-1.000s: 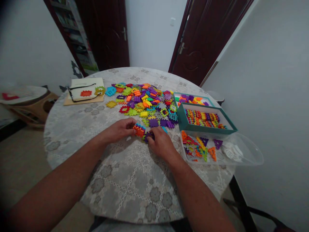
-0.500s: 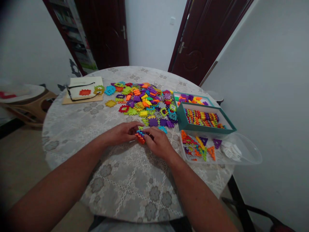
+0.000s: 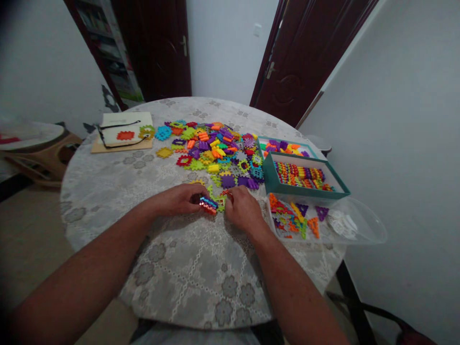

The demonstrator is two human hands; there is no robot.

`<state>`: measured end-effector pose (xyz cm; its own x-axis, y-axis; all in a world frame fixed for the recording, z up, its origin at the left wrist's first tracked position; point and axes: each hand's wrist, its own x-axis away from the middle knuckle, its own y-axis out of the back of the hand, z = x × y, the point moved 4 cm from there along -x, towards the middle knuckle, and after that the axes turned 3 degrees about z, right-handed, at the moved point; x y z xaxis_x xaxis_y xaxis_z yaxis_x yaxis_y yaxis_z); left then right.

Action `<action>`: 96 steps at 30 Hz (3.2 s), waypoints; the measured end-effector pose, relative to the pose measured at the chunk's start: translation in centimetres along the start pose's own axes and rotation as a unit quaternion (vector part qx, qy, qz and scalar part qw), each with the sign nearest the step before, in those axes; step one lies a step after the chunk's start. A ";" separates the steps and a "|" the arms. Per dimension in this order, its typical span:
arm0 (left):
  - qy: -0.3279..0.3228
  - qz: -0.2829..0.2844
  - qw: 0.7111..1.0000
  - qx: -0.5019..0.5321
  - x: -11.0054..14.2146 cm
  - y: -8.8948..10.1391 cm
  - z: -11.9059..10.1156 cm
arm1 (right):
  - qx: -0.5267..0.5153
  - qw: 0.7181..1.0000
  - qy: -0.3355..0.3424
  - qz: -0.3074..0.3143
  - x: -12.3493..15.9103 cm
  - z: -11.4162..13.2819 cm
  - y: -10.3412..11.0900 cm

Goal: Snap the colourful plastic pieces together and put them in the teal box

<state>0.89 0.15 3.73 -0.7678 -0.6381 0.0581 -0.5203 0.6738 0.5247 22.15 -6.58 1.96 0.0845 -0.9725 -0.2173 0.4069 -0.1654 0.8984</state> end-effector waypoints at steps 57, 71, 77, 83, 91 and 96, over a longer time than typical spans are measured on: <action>0.001 0.045 0.997 -0.064 0.2 -0.5 -0.1 | -0.023 0.999 0.045 -0.011 -0.1 2.2 1.2; -0.036 0.052 0.995 -0.073 0.1 -0.5 -0.1 | -0.206 0.973 0.079 0.069 0.2 3.9 0.8; -0.022 0.019 0.997 -0.076 0.0 -0.1 0.1 | -0.188 0.974 0.070 0.104 0.4 4.4 0.5; -0.017 0.029 0.998 -0.048 -0.2 -0.2 0.2 | -0.149 0.984 0.067 0.067 0.2 3.9 -0.5; -0.019 0.040 0.999 0.006 -0.2 -0.4 0.2 | -0.116 0.991 0.014 0.061 0.1 3.7 0.3; -0.008 -0.030 0.999 0.037 -0.3 0.8 -0.1 | -0.134 0.989 -0.032 0.050 0.0 3.8 2.6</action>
<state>0.80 0.83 4.22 -0.7399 -0.6725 0.0153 -0.5913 0.6610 0.4620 19.77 -7.61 5.69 0.0833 -0.9915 -0.0999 0.6271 -0.0258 0.7785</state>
